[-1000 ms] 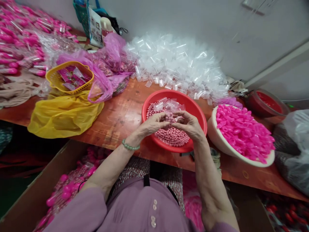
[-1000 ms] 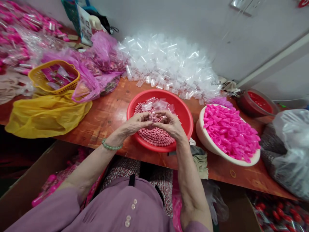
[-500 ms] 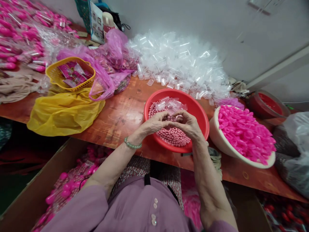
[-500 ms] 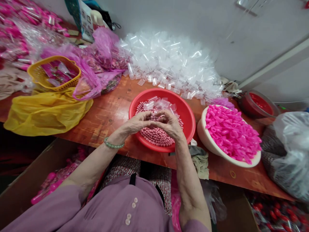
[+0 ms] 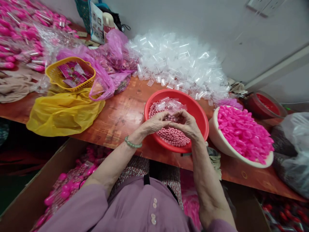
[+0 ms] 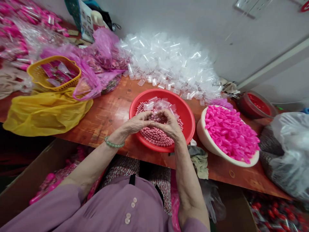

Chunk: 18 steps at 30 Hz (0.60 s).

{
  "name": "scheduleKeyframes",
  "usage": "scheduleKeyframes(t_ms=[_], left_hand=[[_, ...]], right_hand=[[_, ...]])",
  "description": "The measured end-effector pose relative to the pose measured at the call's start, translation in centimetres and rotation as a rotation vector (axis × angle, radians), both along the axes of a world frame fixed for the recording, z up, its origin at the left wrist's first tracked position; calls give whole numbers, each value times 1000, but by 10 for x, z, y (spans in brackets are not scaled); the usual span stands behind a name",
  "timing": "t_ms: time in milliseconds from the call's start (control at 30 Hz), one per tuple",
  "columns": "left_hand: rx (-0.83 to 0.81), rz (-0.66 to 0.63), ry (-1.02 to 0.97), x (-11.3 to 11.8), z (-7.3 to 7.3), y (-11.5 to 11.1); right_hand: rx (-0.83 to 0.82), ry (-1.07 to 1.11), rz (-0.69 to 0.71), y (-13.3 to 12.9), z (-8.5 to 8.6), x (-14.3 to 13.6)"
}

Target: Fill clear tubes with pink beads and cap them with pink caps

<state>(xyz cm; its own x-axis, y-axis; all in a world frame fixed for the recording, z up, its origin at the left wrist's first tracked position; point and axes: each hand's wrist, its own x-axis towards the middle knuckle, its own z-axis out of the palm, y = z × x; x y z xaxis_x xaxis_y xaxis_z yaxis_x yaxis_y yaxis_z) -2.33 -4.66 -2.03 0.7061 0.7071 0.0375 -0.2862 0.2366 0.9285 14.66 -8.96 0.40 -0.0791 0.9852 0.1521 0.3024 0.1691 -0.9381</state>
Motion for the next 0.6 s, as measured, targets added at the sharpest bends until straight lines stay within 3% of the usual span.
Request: scheduleKeyframes(t_ms=[300,600], left_hand=[[-62,-39,-26,-1,2,0],[74,-117,46,-6,5,2]], right_hand=[[-9,80,-18,0,-11,0],[-18,41,-29,-3,-9,-2]])
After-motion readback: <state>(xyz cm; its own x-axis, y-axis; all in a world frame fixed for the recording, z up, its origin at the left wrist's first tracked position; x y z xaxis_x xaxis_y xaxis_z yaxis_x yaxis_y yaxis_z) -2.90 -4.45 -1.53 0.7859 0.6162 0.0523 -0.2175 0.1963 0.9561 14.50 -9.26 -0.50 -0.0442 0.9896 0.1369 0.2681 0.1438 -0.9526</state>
